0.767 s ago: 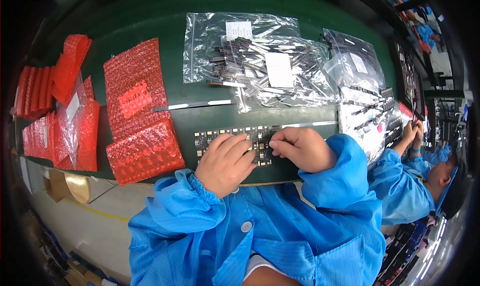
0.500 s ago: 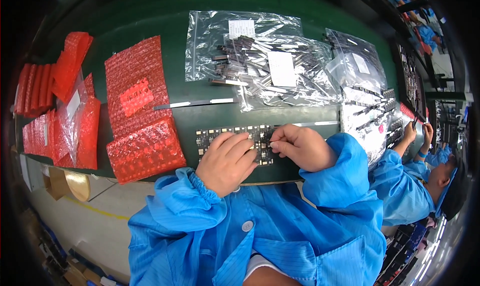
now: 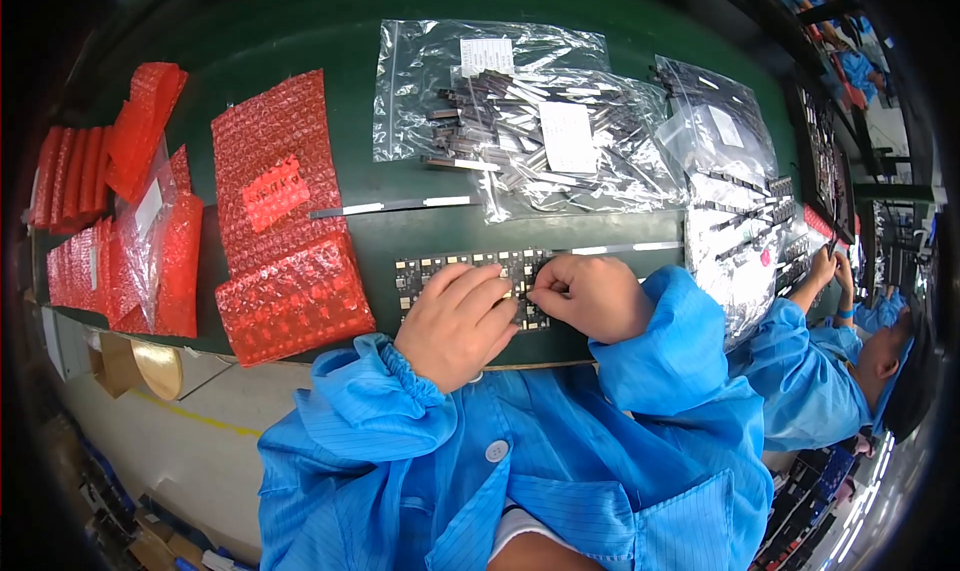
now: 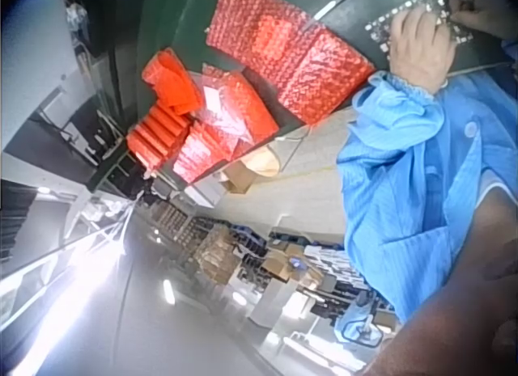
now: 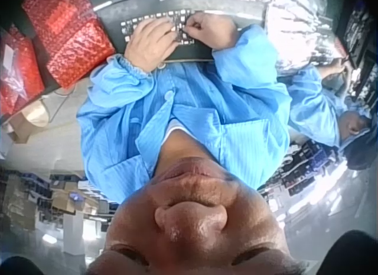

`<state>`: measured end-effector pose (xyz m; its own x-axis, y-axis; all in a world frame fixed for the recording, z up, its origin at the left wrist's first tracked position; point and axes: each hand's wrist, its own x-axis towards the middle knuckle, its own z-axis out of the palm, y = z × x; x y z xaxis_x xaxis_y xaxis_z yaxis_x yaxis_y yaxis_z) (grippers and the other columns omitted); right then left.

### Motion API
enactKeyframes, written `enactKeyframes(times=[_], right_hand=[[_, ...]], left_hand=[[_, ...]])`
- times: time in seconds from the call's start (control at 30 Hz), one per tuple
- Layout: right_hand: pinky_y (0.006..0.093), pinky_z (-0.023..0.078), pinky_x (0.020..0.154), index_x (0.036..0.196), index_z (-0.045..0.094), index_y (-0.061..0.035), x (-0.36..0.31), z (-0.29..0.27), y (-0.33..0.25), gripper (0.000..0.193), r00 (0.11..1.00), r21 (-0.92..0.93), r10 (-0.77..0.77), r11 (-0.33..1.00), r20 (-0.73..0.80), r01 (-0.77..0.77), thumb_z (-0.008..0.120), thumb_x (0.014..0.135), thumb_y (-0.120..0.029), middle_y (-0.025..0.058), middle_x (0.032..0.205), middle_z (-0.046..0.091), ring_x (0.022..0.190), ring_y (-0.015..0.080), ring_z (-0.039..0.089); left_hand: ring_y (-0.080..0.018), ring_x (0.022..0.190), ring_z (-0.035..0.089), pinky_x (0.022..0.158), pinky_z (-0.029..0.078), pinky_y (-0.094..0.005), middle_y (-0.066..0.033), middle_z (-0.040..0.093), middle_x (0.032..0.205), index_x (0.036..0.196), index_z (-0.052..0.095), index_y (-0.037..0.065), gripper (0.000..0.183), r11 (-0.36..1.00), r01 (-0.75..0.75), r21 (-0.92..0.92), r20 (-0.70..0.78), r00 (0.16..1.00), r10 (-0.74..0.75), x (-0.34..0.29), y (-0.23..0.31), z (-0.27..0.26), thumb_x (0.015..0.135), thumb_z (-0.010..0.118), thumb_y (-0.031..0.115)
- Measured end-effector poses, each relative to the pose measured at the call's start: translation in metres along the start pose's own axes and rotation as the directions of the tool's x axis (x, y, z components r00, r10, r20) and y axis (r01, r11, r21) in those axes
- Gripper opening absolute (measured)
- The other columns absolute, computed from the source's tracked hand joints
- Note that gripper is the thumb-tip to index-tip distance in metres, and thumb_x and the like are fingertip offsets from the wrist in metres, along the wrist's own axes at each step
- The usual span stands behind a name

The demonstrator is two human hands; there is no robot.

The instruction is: The person assembles electronic components by attaching ribbon cables to circuit boards at a factory workbench.

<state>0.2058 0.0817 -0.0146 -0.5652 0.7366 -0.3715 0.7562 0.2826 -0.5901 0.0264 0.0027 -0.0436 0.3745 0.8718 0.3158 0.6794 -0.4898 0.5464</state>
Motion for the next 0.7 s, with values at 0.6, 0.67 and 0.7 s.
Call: enactKeyframes(times=[0.6,0.67,0.7], right_hand=[[0.0329,0.048,0.056,0.074,0.064,-0.0067,0.004,-0.0013,-0.0018,0.014,0.999,-0.035,0.019,0.999,0.028,-0.018,0.064,0.074,-0.021,0.0077,0.066,0.063,0.059,0.0233,0.061],[0.0329,0.048,0.056,0.074,0.064,-0.0069,0.0039,-0.0015,-0.0028,0.014,1.0,-0.043,0.021,0.999,0.023,-0.02,0.064,0.073,-0.021,0.0075,0.066,0.063,0.059,0.0233,0.061],[0.0328,0.048,0.056,0.074,0.064,-0.0072,0.0041,-0.0014,-0.003,0.014,1.0,-0.052,0.022,0.998,0.02,-0.021,0.063,0.073,-0.021,0.0073,0.066,0.063,0.059,0.0233,0.061]], left_hand=[[-0.0246,0.105,0.052,0.091,0.038,-0.0395,-0.0084,0.057,0.101,0.09,0.061,0.004,0.027,1.0,0.009,0.008,0.003,1.0,-0.009,0.0008,0.0009,0.0,0.066,0.069,0.013],[-0.0245,0.105,0.052,0.091,0.038,-0.0394,-0.0084,0.057,0.101,0.09,0.061,0.004,0.027,1.0,0.007,0.006,0.001,1.0,-0.007,0.0011,0.0011,0.0,0.066,0.069,0.013],[-0.0245,0.105,0.052,0.091,0.038,-0.0395,-0.0083,0.056,0.101,0.091,0.061,0.004,0.027,1.0,0.006,0.009,-0.004,1.0,-0.006,0.0013,0.0012,0.0002,0.066,0.069,0.013]])
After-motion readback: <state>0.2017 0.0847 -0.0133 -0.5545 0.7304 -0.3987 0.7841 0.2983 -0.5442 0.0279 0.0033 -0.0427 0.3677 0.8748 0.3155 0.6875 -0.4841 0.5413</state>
